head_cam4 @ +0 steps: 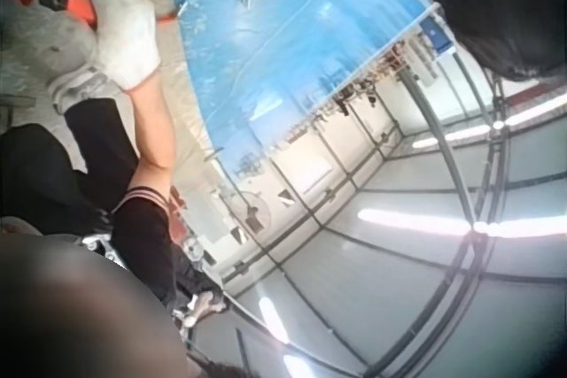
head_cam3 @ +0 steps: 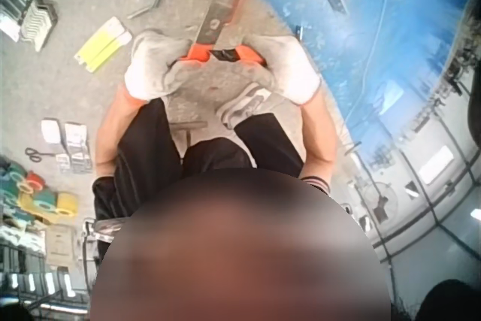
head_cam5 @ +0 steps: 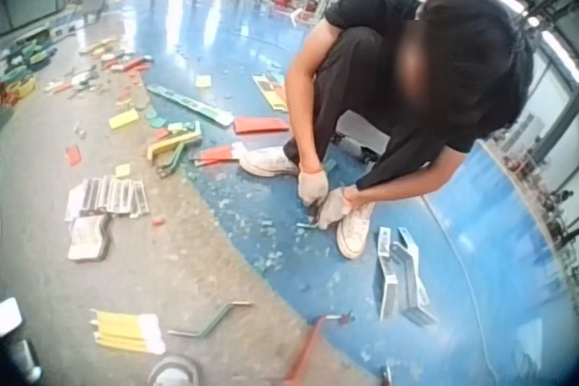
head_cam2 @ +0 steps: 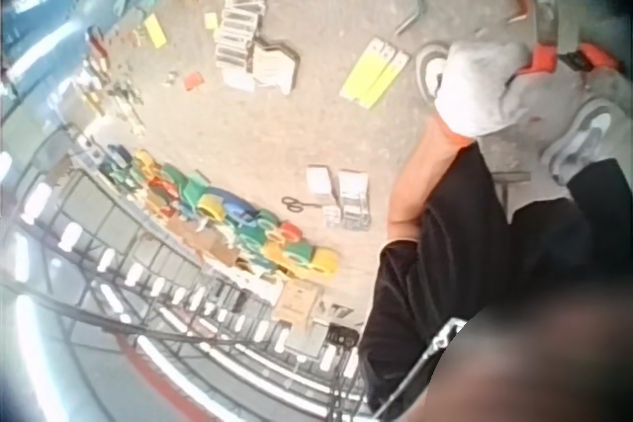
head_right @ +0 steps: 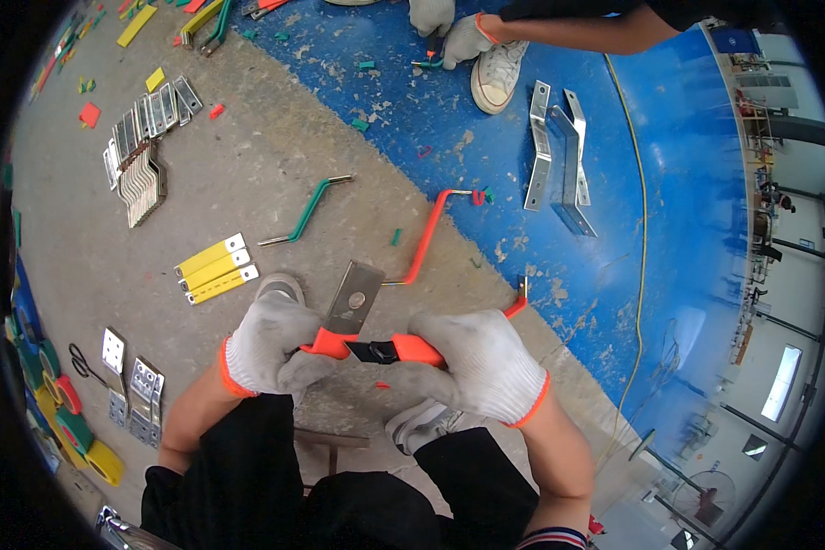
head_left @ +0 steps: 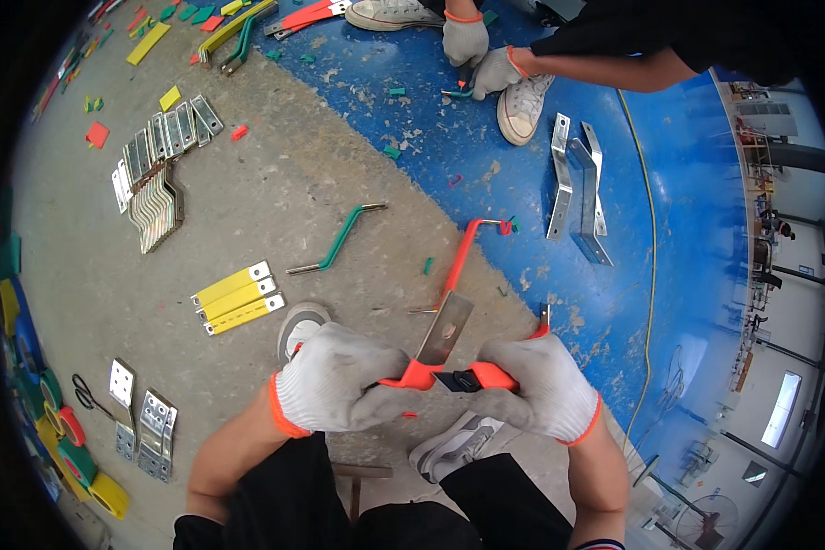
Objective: The person sits on the floor and uses a utility knife to strip colored plastic sleeves from metal rods. They handle multiple rods, cut the sleeves, and place the stripped rods on the floor. Another person works nearby on similar parts.
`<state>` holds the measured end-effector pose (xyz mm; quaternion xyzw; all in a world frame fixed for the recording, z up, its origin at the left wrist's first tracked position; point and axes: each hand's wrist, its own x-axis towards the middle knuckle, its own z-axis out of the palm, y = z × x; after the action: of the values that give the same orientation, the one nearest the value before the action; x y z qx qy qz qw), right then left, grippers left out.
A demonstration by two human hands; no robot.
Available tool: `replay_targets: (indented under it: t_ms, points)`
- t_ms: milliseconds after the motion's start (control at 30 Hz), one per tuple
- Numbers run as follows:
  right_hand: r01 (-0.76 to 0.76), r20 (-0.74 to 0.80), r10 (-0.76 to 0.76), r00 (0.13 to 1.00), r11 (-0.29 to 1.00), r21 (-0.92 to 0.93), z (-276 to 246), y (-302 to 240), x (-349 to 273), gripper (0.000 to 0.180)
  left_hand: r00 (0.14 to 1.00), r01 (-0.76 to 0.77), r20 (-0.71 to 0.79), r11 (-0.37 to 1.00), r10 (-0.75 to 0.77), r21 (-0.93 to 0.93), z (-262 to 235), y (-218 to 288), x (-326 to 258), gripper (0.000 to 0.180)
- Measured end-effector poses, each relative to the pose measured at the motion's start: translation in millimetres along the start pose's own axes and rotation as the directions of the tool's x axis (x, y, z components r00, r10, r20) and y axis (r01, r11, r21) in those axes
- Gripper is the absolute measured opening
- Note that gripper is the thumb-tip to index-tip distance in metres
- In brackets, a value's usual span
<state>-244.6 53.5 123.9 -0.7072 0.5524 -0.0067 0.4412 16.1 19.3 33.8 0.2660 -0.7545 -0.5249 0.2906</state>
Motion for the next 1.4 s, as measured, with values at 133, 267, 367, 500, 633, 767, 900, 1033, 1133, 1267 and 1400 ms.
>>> replay_targets:
  t_ms: [133, 267, 367, 500, 633, 767, 900, 1033, 1133, 1267, 1400]
  points:
    - [0.012, -0.006, -0.012, 1.000, 1.000, -0.007, 2, -3, 0, 0.039, 0.999, 0.002, -0.043, 1.000, -0.002, -0.010, 6, -2, -2, 0.018]
    - [0.025, -0.010, -0.025, 1.000, 1.000, -0.013, 3, 0, -2, 0.037, 1.000, -0.009, 0.000, 0.998, 0.009, 0.065, 2, 2, 4, 0.022]
    - [0.022, 0.004, -0.021, 1.000, 1.000, -0.005, 3, 0, -2, 0.037, 1.000, -0.011, 0.016, 0.995, 0.009, 0.099, 2, 3, 4, 0.025]
    - [0.020, 0.011, -0.020, 1.000, 1.000, 0.022, 4, 1, -3, 0.036, 1.000, -0.028, 0.000, 0.996, 0.028, 0.079, 6, 0, 3, 0.029]
    - [0.051, -0.037, -0.049, 0.998, 0.998, 0.047, 5, 1, -3, 0.036, 0.999, -0.037, 0.013, 0.995, 0.036, 0.096, 5, 2, 5, 0.031]
    - [0.047, -0.024, -0.046, 0.999, 0.998, 0.047, 5, 1, -3, 0.037, 1.000, -0.016, 0.022, 0.995, 0.014, 0.098, 6, 4, 2, 0.032]
    - [0.016, -0.046, -0.011, 0.999, 0.993, 0.121, 11, 2, -5, 0.045, 0.997, -0.065, 0.059, 0.980, 0.055, 0.186, 1, 8, 6, 0.036]
    - [0.027, 0.007, -0.028, 1.000, 0.997, 0.074, 8, 15, -12, 0.041, 0.988, -0.008, 0.138, 0.870, -0.070, 0.494, 0, 29, 6, 0.034]
    - [0.017, -0.011, -0.016, 1.000, 0.997, 0.075, 19, 35, -24, 0.052, 0.964, -0.076, 0.235, 0.723, -0.122, 0.686, -3, 47, 13, 0.026]
    - [0.066, -0.029, -0.063, 0.998, 0.992, 0.106, 31, 39, -30, 0.053, 0.945, -0.142, 0.297, 0.649, -0.136, 0.747, -11, 62, 13, 0.017]
    - [0.069, -0.019, -0.068, 0.998, 0.993, 0.092, 32, 34, -33, 0.051, 0.933, -0.124, 0.307, 0.632, -0.189, 0.765, -15, 66, 13, 0.014]
